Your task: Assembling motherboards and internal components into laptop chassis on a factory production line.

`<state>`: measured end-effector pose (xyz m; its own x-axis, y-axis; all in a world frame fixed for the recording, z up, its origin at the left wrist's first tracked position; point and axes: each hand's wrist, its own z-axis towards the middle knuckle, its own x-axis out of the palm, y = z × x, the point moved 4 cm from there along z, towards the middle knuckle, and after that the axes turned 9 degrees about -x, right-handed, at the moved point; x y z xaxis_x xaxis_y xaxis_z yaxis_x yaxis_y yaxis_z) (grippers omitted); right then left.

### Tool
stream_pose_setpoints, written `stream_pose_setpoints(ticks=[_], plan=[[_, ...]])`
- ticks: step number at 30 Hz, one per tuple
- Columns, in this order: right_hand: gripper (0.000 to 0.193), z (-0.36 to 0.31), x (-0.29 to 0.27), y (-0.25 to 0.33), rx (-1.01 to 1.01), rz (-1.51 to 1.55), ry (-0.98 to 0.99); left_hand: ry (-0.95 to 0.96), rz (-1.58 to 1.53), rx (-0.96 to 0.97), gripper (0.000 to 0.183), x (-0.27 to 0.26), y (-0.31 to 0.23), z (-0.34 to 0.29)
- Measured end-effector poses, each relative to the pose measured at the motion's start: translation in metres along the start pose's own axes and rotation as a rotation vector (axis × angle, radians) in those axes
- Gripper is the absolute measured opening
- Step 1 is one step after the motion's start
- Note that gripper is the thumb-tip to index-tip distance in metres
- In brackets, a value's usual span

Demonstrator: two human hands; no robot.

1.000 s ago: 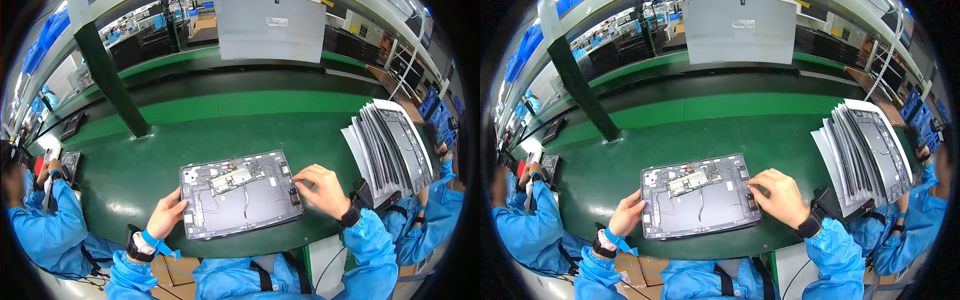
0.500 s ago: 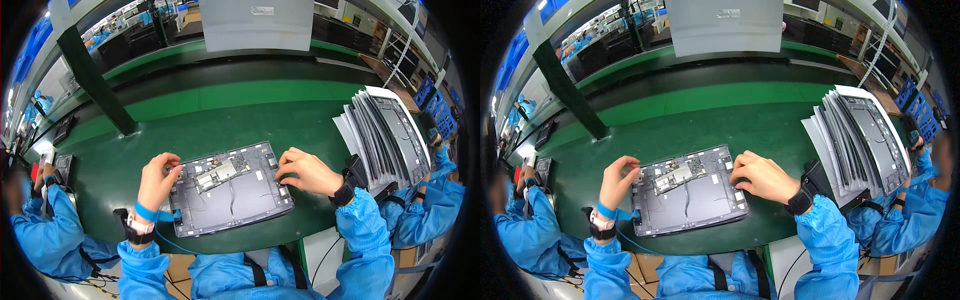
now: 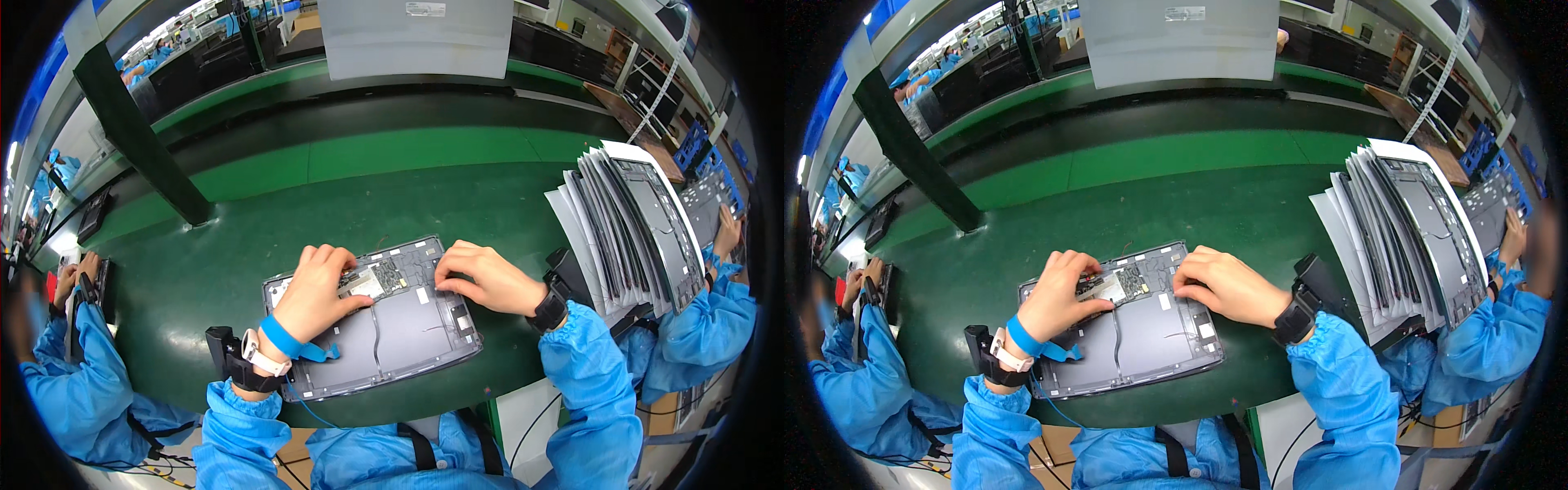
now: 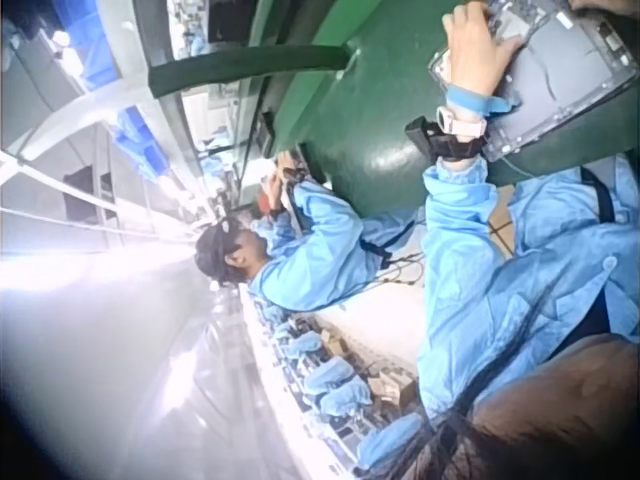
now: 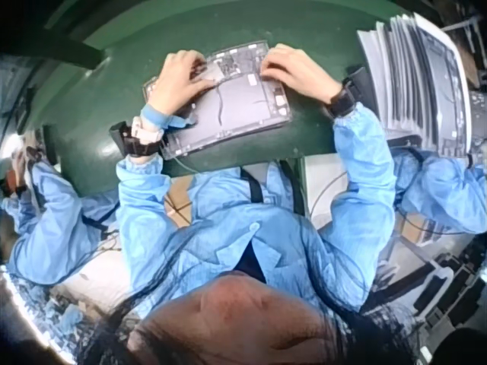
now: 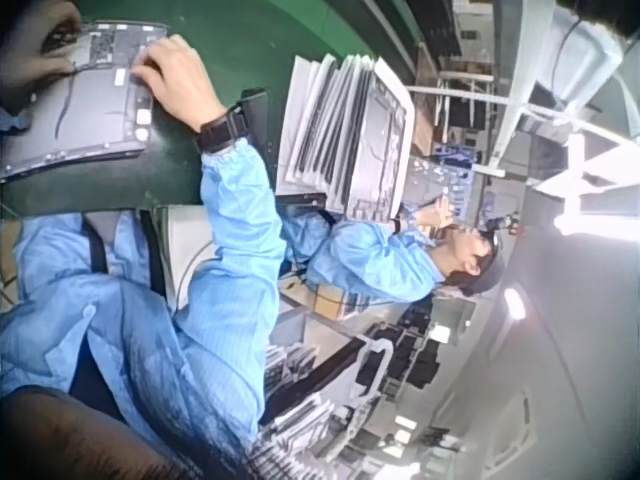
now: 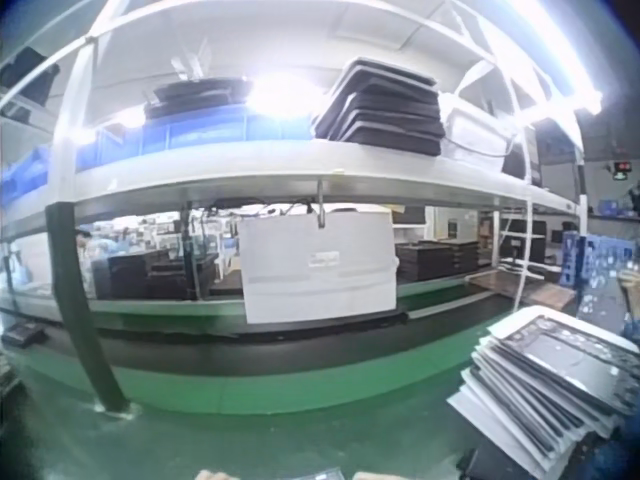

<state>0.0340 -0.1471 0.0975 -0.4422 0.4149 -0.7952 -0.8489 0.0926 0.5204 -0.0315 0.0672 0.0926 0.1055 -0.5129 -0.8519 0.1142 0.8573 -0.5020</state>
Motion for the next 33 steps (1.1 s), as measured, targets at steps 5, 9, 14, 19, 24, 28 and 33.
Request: stream_pose_setpoints(ticks=[5,9,14,19,24,28,33], plan=[[0.010,0.007,0.012,-0.002,0.151,0.011,-0.269,-0.025,0.011,0.023,0.047,0.009,-0.009,0.001],[0.010,0.010,0.021,-0.001,0.186,0.018,-0.376,-0.037,-0.002,0.026,0.047,0.009,-0.009,-0.001],[0.008,0.007,0.024,0.003,0.234,0.015,-0.405,0.041,-0.059,-0.019,0.046,0.007,-0.015,-0.005],[0.005,0.003,0.029,0.006,0.234,-0.027,-0.410,0.172,-0.140,-0.086,0.044,0.008,-0.023,-0.013],[0.004,0.001,0.032,0.007,0.160,-0.046,-0.421,0.199,-0.242,-0.177,0.028,0.008,-0.017,-0.013],[0.004,-0.001,0.033,0.006,0.155,-0.046,-0.426,0.191,-0.076,0.011,0.036,0.001,-0.018,-0.019],[0.005,-0.001,0.033,0.007,0.140,-0.062,-0.420,0.290,0.025,0.052,0.052,-0.002,-0.022,-0.026]])
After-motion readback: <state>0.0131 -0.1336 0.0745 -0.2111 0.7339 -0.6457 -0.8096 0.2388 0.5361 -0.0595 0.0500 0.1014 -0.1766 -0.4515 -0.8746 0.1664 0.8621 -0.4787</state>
